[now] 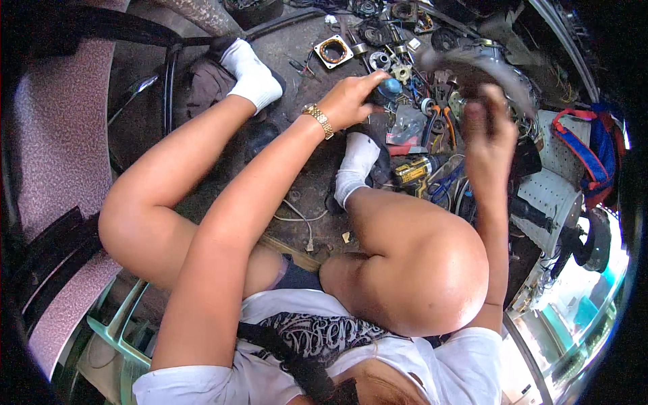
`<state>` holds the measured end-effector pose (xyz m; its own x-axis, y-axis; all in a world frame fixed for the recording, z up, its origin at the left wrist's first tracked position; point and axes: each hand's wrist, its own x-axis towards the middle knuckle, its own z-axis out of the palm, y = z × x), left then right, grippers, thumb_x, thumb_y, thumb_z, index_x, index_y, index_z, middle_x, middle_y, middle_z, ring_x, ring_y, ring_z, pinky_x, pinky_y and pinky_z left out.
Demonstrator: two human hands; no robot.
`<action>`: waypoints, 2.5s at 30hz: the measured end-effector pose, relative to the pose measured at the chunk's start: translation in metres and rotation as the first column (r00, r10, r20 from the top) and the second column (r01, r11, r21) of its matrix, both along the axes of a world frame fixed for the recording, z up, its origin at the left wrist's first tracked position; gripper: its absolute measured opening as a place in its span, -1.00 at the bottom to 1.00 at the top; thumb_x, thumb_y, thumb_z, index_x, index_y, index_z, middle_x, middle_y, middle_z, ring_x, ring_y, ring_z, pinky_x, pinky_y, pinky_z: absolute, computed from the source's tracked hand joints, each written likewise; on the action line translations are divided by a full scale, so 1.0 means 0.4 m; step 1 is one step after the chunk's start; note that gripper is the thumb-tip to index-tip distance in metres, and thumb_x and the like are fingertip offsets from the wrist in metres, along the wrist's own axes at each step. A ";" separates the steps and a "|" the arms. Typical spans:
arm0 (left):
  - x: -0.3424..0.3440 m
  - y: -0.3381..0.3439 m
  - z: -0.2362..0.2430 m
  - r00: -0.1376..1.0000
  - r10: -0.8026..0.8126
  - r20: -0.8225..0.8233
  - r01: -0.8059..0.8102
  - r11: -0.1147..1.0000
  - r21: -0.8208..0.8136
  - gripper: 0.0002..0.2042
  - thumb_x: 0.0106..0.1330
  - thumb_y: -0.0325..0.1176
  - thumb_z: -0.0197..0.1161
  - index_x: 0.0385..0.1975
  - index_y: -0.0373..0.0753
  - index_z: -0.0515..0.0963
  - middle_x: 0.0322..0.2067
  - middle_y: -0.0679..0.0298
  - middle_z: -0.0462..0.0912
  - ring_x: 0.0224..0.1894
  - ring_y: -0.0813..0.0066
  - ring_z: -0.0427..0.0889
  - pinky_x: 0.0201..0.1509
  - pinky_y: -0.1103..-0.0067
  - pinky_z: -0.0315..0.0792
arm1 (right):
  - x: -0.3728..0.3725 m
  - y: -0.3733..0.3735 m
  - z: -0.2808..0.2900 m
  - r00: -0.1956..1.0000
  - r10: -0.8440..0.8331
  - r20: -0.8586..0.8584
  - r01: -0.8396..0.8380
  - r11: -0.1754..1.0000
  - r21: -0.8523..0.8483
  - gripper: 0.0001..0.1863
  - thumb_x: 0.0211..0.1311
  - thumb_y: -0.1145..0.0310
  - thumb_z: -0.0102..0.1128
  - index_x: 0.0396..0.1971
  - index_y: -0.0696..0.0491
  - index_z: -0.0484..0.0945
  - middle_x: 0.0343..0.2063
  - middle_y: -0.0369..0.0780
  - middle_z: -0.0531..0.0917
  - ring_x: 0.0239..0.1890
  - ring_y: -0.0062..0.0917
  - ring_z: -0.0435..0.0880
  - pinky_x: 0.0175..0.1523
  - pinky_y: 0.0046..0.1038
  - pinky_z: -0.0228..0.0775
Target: The person disassembles motor components on the floor using a hammer and a screwdriver, striking parts to loosen them and prying off the metal casing.
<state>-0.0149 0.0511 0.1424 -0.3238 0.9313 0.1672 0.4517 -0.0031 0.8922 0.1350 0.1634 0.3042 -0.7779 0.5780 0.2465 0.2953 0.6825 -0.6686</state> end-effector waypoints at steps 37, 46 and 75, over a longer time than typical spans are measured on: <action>0.041 -0.041 -0.324 0.963 0.184 0.195 -0.051 0.839 -0.542 -0.54 0.03 -0.43 0.14 0.02 -0.16 0.35 -0.03 0.01 0.45 0.01 0.14 0.45 0.08 0.42 0.32 | 0.268 0.218 -0.167 0.910 -0.379 0.170 0.402 0.906 -0.133 -0.62 -0.13 0.52 0.33 -0.25 0.19 0.41 -0.36 -0.26 0.54 -0.31 -0.58 0.49 -0.11 -0.54 0.31; 0.054 -0.067 -0.337 0.971 0.209 0.117 -0.109 0.819 -0.564 -0.53 -0.07 -0.28 0.22 -0.07 -0.25 0.42 -0.24 -0.01 0.56 -0.16 0.09 0.54 -0.03 0.40 0.39 | 0.306 0.185 -0.278 0.887 -0.441 0.138 0.462 0.847 -0.261 -0.61 -0.13 0.52 0.34 -0.26 0.20 0.39 -0.37 -0.27 0.53 -0.32 -0.58 0.48 -0.10 -0.55 0.29; 0.059 -0.092 -0.399 0.921 0.370 0.125 -0.249 0.803 -0.541 -0.74 0.22 -0.36 0.03 -0.11 -0.27 0.37 -0.35 0.05 0.57 -0.29 0.09 0.59 -0.25 0.35 0.48 | 0.287 0.188 -0.273 0.886 -0.444 0.133 0.463 0.841 -0.280 -0.56 -0.13 0.50 0.37 -0.21 0.21 0.39 -0.30 -0.24 0.51 -0.26 -0.57 0.49 -0.08 -0.55 0.29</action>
